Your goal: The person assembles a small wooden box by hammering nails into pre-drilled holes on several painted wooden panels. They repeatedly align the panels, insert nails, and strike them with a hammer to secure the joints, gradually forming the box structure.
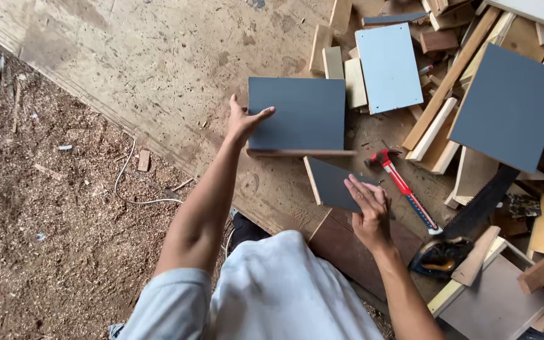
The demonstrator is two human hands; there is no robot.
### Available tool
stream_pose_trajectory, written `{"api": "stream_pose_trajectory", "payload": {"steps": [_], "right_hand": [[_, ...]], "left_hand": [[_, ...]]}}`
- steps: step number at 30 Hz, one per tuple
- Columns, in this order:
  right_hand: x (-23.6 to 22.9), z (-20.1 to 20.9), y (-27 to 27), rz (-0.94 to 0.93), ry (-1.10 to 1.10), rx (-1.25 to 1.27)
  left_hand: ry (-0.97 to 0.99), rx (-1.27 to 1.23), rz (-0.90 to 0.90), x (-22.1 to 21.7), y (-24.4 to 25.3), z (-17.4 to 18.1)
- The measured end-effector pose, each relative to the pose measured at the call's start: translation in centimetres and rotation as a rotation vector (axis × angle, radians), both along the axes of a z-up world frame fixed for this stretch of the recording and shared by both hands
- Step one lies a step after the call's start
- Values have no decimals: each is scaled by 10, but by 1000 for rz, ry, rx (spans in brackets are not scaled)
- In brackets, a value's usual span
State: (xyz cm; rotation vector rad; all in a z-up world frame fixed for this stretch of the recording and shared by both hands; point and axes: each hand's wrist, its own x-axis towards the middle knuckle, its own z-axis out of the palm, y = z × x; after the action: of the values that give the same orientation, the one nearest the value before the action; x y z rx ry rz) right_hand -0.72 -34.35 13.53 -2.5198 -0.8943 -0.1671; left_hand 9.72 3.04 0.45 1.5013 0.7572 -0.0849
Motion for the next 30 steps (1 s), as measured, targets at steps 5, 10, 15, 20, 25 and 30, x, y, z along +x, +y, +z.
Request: {"api": "stream_pose_trajectory", "payload": {"steps": [5, 10, 15, 20, 25, 30], "right_hand": [[-11, -18, -17, -109, -33, 87], [-22, -30, -16, -189, -65, 147], [-28, -41, 4, -192, -85, 137], [-29, -50, 13, -108, -29, 92], [-47, -49, -2, -114, 47, 92], [-52, -35, -21, -89, 36, -17]], "left_hand": [[250, 389, -111, 0, -22, -13], [232, 552, -116, -24, -45, -12], [152, 573, -33, -57, -68, -3], [-250, 510, 111, -111, -98, -16], [-633, 149, 197, -122, -93, -30], [-599, 2, 61, -122, -59, -20]]}}
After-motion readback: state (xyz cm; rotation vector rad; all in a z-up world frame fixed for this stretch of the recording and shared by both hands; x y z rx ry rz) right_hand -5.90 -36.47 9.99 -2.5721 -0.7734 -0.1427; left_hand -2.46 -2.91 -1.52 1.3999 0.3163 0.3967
